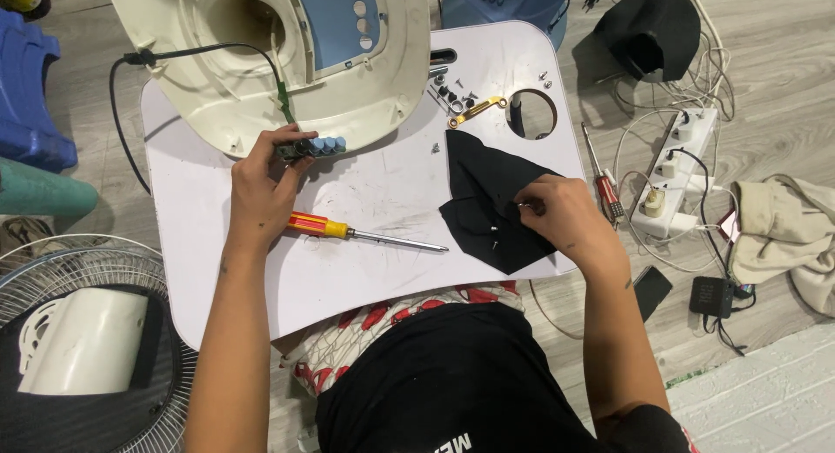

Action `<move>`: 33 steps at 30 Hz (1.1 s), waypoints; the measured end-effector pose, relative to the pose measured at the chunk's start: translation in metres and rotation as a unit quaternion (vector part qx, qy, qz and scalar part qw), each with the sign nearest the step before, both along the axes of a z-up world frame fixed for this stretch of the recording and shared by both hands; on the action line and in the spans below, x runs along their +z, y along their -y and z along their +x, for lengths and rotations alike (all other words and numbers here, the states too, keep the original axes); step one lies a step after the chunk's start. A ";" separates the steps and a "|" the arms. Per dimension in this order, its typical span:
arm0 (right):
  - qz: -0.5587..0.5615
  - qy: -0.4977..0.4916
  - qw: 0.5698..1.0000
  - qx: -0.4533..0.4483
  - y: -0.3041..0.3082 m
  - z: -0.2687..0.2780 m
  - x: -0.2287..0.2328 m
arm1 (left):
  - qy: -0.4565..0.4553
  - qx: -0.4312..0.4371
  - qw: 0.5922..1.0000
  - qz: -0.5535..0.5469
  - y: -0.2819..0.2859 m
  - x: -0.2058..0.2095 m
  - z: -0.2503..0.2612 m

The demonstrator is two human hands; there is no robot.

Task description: Disassembling and repairing a fan by removing screws and inspecting internal components.

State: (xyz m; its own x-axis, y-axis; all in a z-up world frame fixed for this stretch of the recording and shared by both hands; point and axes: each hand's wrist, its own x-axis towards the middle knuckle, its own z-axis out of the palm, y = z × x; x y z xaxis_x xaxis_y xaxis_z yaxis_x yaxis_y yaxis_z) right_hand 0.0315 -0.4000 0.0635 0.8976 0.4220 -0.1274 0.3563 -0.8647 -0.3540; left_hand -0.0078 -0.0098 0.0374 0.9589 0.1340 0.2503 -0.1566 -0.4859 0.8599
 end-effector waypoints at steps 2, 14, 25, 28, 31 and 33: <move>0.022 0.013 1.000 -0.002 0.010 0.005 -0.003 | 0.000 0.003 1.000 0.000 -0.001 -0.002 0.000; 0.038 0.099 0.994 -0.019 0.037 0.091 -0.015 | -0.017 0.007 1.000 0.009 -0.002 -0.003 -0.001; 0.015 0.222 0.966 0.132 -0.060 0.217 -0.014 | -0.006 0.042 0.998 0.043 0.001 -0.007 0.005; 0.019 0.242 0.957 0.159 -0.063 0.224 -0.029 | 0.012 0.029 0.999 0.019 0.002 0.000 0.003; 0.025 0.234 0.959 0.156 -0.059 0.224 -0.037 | 0.013 0.027 0.999 0.018 0.001 -0.001 0.003; 0.037 0.221 0.962 0.157 -0.057 0.218 -0.033 | 0.013 0.027 0.999 0.015 0.002 0.001 0.002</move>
